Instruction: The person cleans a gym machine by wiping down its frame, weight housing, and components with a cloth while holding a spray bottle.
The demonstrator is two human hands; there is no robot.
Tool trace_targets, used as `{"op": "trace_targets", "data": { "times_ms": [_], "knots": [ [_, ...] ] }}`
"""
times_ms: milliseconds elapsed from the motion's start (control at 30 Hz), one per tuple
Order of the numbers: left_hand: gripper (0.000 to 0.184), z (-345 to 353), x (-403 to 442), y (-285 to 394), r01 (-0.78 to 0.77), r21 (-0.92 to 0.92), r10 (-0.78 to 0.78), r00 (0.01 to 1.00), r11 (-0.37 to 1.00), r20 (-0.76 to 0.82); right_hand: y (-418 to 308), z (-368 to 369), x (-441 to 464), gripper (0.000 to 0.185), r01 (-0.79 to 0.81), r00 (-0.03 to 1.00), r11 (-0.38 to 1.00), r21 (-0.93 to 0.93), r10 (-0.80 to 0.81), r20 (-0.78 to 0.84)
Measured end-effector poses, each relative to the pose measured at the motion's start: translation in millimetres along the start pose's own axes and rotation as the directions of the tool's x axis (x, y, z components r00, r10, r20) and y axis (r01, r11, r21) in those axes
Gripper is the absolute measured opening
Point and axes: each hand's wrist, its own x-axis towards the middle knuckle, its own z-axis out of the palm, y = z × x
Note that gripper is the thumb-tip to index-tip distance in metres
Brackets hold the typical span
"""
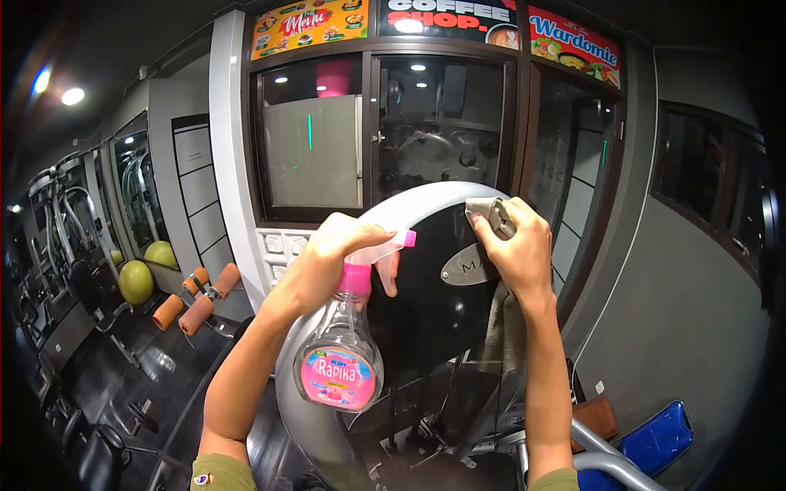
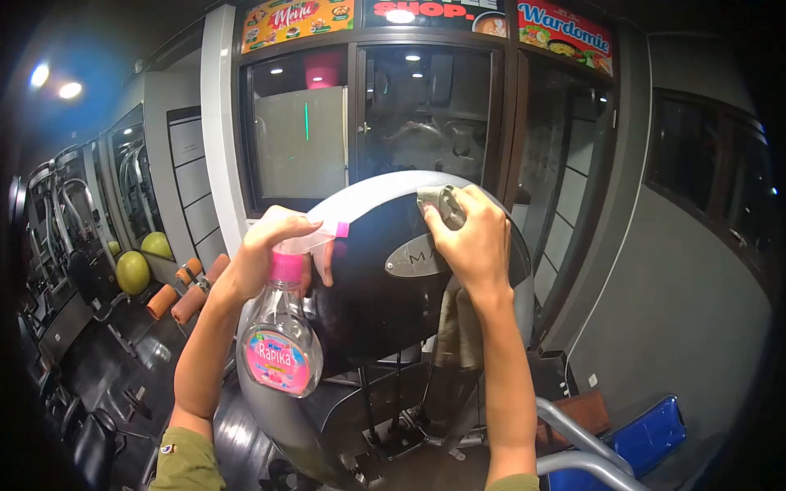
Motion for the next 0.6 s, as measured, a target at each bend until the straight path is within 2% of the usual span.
{"op": "trace_targets", "data": {
  "times_ms": [67, 133, 167, 267, 300, 367, 400, 433, 467, 533, 567, 600],
  "knots": [
    [0.050, -0.5, 2.6, -0.2, -0.027, 0.000, 0.027, 0.999, 1.000, 0.016, -6.6, 4.3, 0.5, 0.024, 0.002, 1.000, 1.000, 0.012, -0.002, -0.009],
    [0.049, -2.4, 3.4, 0.4, -0.049, -0.004, 0.049, 0.999, 0.999, 0.023, -25.9, 9.4, -0.6, 0.026, 0.207, 0.974, 0.973, 0.099, -0.214, 0.067],
    [0.049, -2.5, 4.0, 2.6, -0.043, -0.026, 0.043, 0.999, 0.999, -0.001, -34.1, 11.9, -1.7, 0.027, 0.252, 0.958, 0.957, 0.145, -0.268, 0.103],
    [0.044, -12.0, 9.4, -2.8, -0.017, -0.042, 0.017, 1.000, 0.999, 0.002, -39.1, 12.3, 5.7, 0.027, 0.297, 0.936, 0.947, 0.120, -0.314, 0.162],
    [0.044, -12.3, 10.8, -2.2, -0.030, -0.045, 0.030, 0.999, 0.999, 0.020, -31.5, 10.8, 12.5, 0.027, 0.297, 0.935, 0.946, 0.126, -0.315, 0.161],
    [0.044, -14.5, 14.6, -1.6, -0.042, -0.046, 0.043, 0.999, 0.998, 0.028, -9.2, 4.3, 31.6, 0.028, 0.190, 0.963, 0.982, 0.008, -0.188, 0.191],
    [0.044, -14.9, 14.9, -1.8, 0.031, -0.103, -0.027, 0.999, 0.994, 0.045, -1.7, 1.2, 38.9, 0.029, 0.122, 0.978, 0.992, -0.010, -0.118, 0.174],
    [0.044, -14.4, 14.9, -1.9, 0.103, -0.159, -0.094, 0.993, 0.982, 0.066, 4.3, 0.6, 45.6, 0.029, 0.078, 0.975, 0.996, 0.038, -0.084, 0.207],
    [0.044, -12.0, 14.4, -2.5, 0.103, -0.159, -0.095, 0.994, 0.982, 0.059, 8.6, 1.4, 51.2, 0.029, 0.032, 0.969, 0.996, 0.084, -0.052, 0.242],
    [0.044, -5.8, 13.3, -1.6, 0.085, -0.101, -0.084, 0.996, 0.991, 0.016, 8.2, 9.8, 58.5, 0.029, 0.174, 0.945, 0.977, 0.124, -0.201, 0.257],
    [0.043, -3.1, 11.9, 4.9, 0.084, -0.076, -0.084, 0.996, 0.994, 0.002, 3.5, 15.1, 60.0, 0.026, 0.230, 0.920, 0.951, 0.208, -0.282, 0.272],
    [0.043, -1.0, 11.6, 4.6, 0.087, -0.079, -0.088, 0.996, 0.993, -0.007, -9.0, 14.2, 60.0, 0.025, 0.220, 0.886, 0.940, 0.259, -0.304, 0.350]
  ]
}}
